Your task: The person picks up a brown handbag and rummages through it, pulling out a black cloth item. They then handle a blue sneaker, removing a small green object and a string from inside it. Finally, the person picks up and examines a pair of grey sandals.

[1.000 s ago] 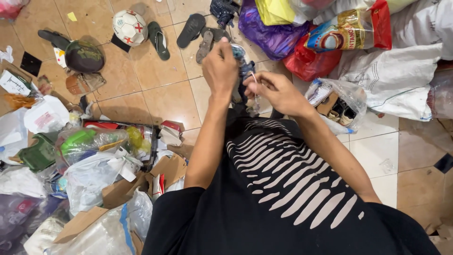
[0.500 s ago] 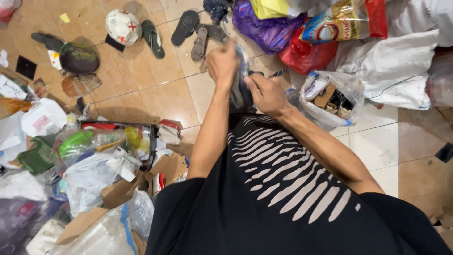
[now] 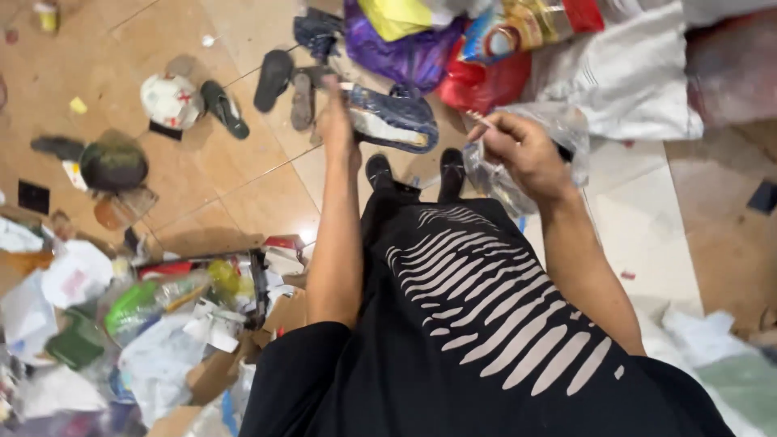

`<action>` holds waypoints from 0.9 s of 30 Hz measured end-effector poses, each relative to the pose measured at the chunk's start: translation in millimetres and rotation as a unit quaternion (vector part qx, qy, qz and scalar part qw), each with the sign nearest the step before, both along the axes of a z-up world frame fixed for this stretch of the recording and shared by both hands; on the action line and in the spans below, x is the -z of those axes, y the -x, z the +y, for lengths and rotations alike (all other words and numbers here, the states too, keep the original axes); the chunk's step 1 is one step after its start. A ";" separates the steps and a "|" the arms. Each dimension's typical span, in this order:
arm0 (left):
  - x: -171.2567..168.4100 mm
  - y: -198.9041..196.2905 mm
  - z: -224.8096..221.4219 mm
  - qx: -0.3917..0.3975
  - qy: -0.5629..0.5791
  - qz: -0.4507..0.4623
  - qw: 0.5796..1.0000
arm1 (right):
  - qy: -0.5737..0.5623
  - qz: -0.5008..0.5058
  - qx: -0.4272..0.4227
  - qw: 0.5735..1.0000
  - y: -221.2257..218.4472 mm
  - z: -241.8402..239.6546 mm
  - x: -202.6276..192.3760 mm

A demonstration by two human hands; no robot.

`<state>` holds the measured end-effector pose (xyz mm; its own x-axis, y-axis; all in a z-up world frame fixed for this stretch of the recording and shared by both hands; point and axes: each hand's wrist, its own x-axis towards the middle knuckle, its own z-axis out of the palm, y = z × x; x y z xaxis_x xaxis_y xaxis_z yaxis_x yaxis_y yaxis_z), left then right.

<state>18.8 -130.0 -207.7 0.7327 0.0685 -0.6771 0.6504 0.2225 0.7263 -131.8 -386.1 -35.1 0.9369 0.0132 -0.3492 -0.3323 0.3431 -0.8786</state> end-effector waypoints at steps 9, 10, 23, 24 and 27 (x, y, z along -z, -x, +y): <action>30.5 80.0 -162.1 0.282 -0.008 -0.092 0.955 | 0.045 0.042 0.314 0.947 121.6 -123.3 11.4; 44.9 91.7 -176.0 0.294 -0.006 -0.088 0.952 | 0.046 0.047 0.326 0.943 136.6 -131.0 14.0; 253.2 188.9 -320.4 0.332 0.024 0.040 0.942 | 0.257 0.315 0.355 0.842 262.3 -188.3 165.2; 264.4 196.3 -323.3 0.271 0.081 0.116 0.952 | 0.340 0.299 0.257 0.853 276.9 -193.9 203.8; 307.6 201.8 -320.9 0.327 0.056 0.122 0.935 | 0.142 0.470 0.265 0.830 260.9 -195.1 324.1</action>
